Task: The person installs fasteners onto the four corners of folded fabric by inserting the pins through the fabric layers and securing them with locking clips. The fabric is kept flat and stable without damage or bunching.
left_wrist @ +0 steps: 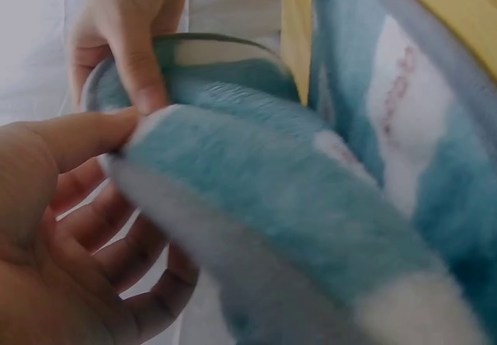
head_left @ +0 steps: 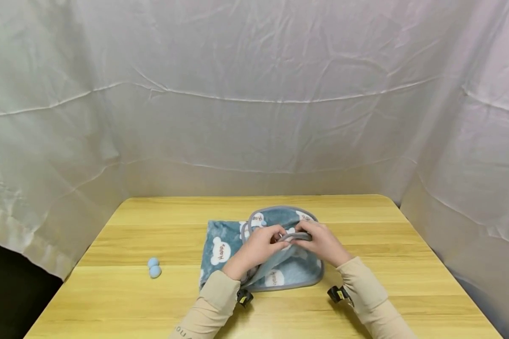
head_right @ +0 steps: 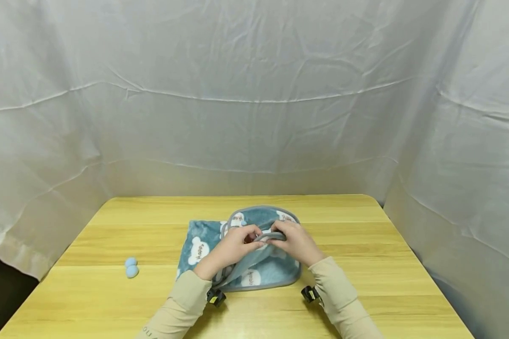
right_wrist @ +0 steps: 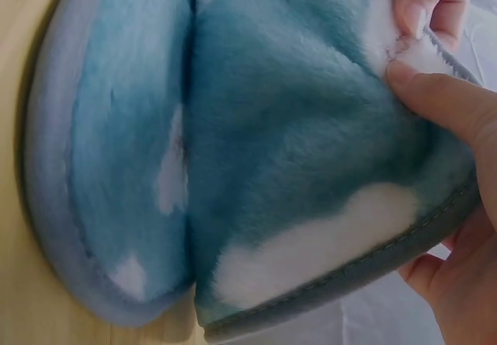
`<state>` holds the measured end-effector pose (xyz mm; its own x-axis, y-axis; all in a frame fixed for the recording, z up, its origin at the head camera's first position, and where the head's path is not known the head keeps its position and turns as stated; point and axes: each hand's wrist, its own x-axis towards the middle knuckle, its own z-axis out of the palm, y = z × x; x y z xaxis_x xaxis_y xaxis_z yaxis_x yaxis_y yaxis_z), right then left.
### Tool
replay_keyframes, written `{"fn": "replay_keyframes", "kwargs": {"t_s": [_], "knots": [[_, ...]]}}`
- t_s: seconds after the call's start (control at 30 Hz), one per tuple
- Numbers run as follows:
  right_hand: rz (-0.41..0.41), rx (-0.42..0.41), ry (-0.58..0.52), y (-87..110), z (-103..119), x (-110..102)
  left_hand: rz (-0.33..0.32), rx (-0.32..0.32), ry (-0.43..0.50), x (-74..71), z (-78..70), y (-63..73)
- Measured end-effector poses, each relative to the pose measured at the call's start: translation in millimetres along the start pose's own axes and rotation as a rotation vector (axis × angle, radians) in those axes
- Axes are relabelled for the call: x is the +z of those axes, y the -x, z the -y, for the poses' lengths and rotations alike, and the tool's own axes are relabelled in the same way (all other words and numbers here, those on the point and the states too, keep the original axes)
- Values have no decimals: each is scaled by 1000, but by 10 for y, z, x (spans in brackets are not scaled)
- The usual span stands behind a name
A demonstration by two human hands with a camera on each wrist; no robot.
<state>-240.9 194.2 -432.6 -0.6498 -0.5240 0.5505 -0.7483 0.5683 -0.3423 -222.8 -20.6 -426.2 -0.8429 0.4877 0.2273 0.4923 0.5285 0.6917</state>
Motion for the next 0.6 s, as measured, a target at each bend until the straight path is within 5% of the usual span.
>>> {"fn": "replay_keyframes", "kwargs": {"t_s": [0.37, 0.6], "knots": [[-51, -143, 144, -22, -27, -44, 124, 0, -67, -278, -34, 216], [-85, -266, 218, -40, -38, -24, 68, 9, -223, -543, 173, 567]]}}
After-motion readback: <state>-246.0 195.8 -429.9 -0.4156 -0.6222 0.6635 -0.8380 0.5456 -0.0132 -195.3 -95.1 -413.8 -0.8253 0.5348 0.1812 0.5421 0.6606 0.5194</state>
